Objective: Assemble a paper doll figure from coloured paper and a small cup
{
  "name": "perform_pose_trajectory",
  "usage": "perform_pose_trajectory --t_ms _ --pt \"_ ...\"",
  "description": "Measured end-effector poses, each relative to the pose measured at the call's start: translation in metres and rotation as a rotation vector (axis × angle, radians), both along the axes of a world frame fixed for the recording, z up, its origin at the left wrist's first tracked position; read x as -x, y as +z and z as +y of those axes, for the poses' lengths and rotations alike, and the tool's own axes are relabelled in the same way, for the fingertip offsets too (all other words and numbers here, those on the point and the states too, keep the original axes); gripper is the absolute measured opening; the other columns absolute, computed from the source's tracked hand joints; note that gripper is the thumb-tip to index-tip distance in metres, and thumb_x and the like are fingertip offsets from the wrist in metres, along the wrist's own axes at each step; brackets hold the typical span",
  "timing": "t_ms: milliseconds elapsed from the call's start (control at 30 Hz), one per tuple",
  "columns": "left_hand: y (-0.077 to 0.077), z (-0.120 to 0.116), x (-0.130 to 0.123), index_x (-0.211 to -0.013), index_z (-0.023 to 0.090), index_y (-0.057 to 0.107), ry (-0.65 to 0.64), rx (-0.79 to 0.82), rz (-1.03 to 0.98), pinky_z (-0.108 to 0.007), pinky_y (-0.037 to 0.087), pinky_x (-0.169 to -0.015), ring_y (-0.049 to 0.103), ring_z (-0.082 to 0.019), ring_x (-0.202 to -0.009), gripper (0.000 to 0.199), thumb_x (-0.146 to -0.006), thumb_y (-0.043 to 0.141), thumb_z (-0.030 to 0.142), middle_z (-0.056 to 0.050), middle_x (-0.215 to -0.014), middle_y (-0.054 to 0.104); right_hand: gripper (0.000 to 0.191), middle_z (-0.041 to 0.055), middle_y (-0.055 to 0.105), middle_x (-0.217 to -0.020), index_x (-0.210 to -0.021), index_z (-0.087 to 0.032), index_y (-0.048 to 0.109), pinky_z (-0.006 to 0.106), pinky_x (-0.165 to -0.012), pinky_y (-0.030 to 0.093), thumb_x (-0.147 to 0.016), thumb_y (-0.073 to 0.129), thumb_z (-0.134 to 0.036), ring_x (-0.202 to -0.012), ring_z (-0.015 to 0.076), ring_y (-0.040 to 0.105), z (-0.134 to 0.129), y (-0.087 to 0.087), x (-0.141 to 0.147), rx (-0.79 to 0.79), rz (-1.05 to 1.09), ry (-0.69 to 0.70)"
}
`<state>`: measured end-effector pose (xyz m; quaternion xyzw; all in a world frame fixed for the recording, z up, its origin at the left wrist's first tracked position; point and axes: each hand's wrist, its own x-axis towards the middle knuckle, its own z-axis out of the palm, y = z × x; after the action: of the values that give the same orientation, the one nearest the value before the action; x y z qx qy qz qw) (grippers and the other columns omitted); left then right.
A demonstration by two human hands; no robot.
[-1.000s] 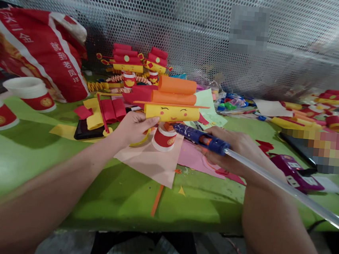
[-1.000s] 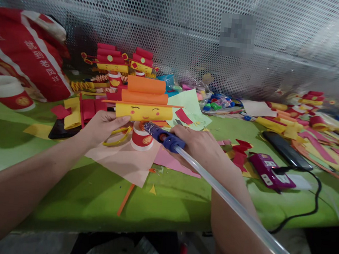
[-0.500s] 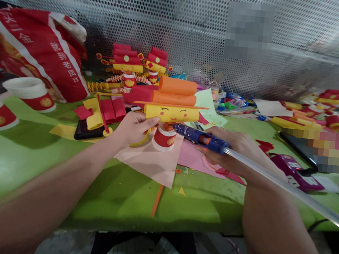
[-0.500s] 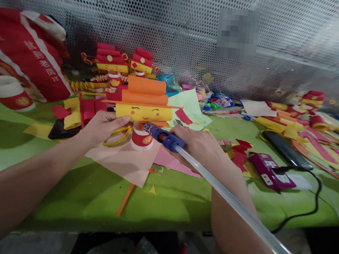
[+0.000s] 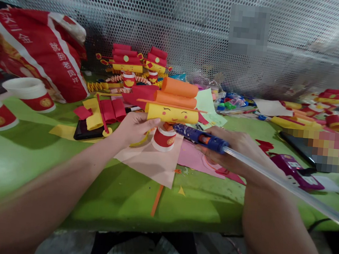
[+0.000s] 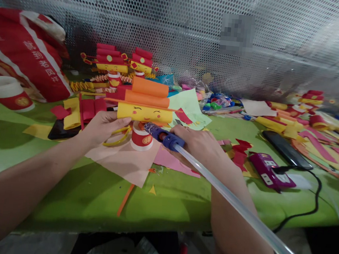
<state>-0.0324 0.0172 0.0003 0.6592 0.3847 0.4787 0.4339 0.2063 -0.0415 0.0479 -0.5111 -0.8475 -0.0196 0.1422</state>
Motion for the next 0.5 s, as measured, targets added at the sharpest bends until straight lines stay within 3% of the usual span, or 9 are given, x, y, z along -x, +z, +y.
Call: perform_pose_trajectory --t_ms 133,267,367,500 --pt "0.004 0.000 -0.005 -0.091 0.017 0.071 -0.081 -0.004 -0.078 -0.034 0.051 -0.081 0.063 -0.023 -0.094 0.035 -0.064 0.071 0.040 -0.007 -0.096 0.071 0.019 0.0021 0.057 -0.061 -0.072 -0.021 0.048 0.024 -0.046 0.025 -0.077 0.047 -0.039 -0.048 0.0145 0.049 0.001 -0.001 -0.001 0.018 -0.005 -0.035" --pt "0.007 0.002 -0.005 -0.082 0.017 0.072 -0.040 -0.070 -0.010 -0.033 0.052 -0.081 0.064 -0.023 -0.092 0.025 -0.065 0.071 0.034 -0.005 -0.092 0.072 0.017 0.0002 0.055 -0.057 -0.069 -0.021 0.045 0.023 -0.046 0.026 -0.077 0.048 -0.036 -0.047 0.0128 0.046 0.000 0.000 -0.001 0.057 0.040 -0.014" --pt "0.004 0.005 -0.005 -0.082 0.017 0.072 -0.017 -0.067 0.026 -0.034 0.053 -0.081 0.065 -0.022 -0.090 0.022 -0.067 0.069 0.034 -0.004 -0.090 0.072 0.020 -0.0005 0.054 -0.058 -0.070 -0.021 0.045 0.023 -0.046 0.029 -0.077 0.050 -0.039 -0.048 0.0121 0.045 0.000 0.001 -0.003 0.045 0.116 0.031" --pt "-0.006 0.010 -0.003 -0.089 0.019 0.071 -0.002 -0.051 0.056 -0.034 0.052 -0.083 0.064 -0.021 -0.092 0.027 -0.069 0.066 0.035 -0.003 -0.095 0.071 0.025 -0.0015 0.053 -0.057 -0.069 -0.021 0.047 0.024 -0.047 0.034 -0.078 0.050 -0.044 -0.049 0.0121 0.047 0.002 0.001 -0.010 0.143 0.248 0.071"
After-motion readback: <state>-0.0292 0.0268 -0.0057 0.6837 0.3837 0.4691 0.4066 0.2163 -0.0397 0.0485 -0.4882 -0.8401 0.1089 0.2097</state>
